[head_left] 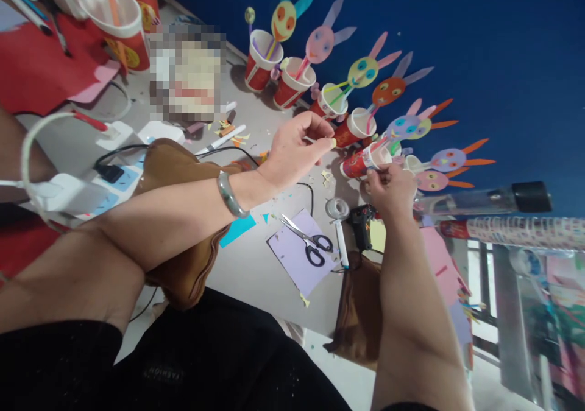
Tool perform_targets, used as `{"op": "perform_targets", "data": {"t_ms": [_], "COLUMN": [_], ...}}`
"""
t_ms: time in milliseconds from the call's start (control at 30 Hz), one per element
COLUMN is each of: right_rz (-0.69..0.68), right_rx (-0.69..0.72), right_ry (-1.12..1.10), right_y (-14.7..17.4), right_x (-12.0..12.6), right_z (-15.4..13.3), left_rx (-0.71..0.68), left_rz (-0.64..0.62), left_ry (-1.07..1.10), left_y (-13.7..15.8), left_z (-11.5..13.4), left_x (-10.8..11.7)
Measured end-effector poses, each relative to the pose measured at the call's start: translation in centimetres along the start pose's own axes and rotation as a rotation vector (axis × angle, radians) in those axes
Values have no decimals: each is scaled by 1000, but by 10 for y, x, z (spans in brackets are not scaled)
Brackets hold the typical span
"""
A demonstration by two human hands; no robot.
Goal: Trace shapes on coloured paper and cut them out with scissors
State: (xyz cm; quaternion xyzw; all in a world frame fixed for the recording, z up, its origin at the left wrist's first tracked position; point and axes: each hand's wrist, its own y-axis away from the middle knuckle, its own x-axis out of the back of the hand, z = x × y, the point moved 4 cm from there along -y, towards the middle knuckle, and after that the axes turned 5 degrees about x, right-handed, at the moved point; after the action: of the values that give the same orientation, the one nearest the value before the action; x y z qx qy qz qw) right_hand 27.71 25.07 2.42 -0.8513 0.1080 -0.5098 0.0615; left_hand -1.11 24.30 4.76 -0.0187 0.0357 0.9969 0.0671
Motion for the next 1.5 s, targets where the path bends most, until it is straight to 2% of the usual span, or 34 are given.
{"op": "perform_targets", "data": {"t_ms": [300, 400, 533, 867, 1033, 1167, 1333, 1400, 1500], "right_rz": [44, 26, -25, -37, -36, 24, 81, 44, -93], "right_rx": [49, 27, -18, 37, 38, 33, 193, 305, 453], "right_ry": [-38, -22, 4, 173, 202, 219, 177, 169, 139], "right_y": [4, 4, 5, 6, 10, 21, 42, 50, 57], "right_x": [3, 2, -4, -4, 1, 9, 9, 1, -19], "right_z": [12, 14, 11, 13, 1, -15, -28, -34, -42], "left_rx": [3, -10, -31, -62, -57, -45, -39, -26, -15], "left_rz": [1, 3, 22, 52, 49, 40, 43, 46, 55], "left_ry": [-18, -28, 51, 173, 191, 211, 230, 230, 217], "left_y": [0, -1, -3, -7, -7, -8, -8, -7, -6], "left_z": [1, -1, -5, -7, -8, -10, -9, -7, -6], "left_x": [0, 0, -1, 0, 1, 1, 1, 0, 1]}}
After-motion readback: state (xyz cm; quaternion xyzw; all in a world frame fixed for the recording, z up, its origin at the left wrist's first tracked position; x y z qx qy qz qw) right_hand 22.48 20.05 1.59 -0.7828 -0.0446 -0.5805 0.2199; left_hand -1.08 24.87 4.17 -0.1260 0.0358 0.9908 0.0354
